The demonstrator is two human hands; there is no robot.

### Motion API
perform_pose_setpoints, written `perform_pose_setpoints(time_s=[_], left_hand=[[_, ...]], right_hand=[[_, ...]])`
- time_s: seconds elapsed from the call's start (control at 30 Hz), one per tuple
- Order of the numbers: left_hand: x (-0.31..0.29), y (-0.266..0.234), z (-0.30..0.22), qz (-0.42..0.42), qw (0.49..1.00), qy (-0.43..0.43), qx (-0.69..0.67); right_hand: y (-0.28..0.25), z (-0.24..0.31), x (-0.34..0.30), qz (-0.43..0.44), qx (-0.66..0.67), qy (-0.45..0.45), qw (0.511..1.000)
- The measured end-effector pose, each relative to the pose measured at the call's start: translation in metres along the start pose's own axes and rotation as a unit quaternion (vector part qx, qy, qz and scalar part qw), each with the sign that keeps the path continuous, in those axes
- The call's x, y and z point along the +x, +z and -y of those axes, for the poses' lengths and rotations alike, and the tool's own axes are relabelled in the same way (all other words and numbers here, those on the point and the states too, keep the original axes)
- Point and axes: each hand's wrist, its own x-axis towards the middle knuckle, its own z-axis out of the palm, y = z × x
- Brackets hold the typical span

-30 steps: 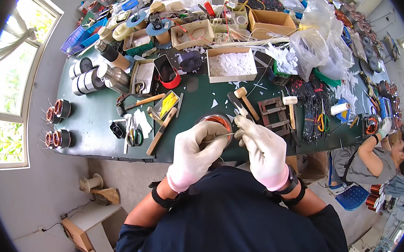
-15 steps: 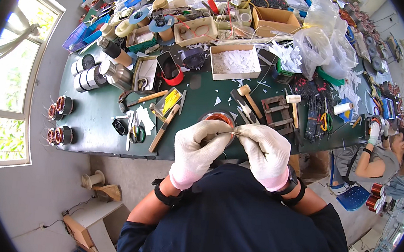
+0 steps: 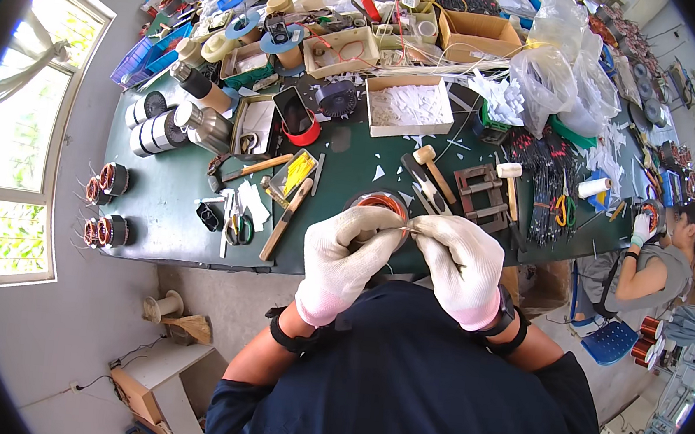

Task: Assembling electric motor stator windings by cutting insulation and tying wires.

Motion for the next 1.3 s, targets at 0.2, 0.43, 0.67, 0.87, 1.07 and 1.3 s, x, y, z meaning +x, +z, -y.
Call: perform_pose_setpoints(time_s=[0.2,0.43,0.67,0.87,1.07,1.3], left_hand=[[0.000,0.001,-0.001,-0.001,1.000,0.005,-0.023],[-0.001,0.000,-0.004,0.020,1.000,-0.009,-0.021],[0.010,-0.015,0.014,0.042,0.988,0.143,0.034],[0.008,-0.119,0.056,-0.251,0.952,0.059,-0.163],[-0.017,-0.198,0.094,-0.321,0.945,-0.049,-0.044],[0.039,-0.088,0.128,0.047,0.991,-0.048,0.112]], right_hand=[[0.001,0.000,0.002,0.008,-0.005,0.001,1.000],[0.002,-0.001,-0.001,0.058,0.075,0.070,0.993],[-0.007,-0.014,0.004,0.227,0.227,0.389,0.863],[-0.076,-0.088,-0.022,0.035,0.068,0.447,0.891],[-0.197,-0.142,-0.086,-0.117,-0.055,0.451,0.883],[-0.111,-0.065,-0.062,0.108,0.082,0.448,0.884]])
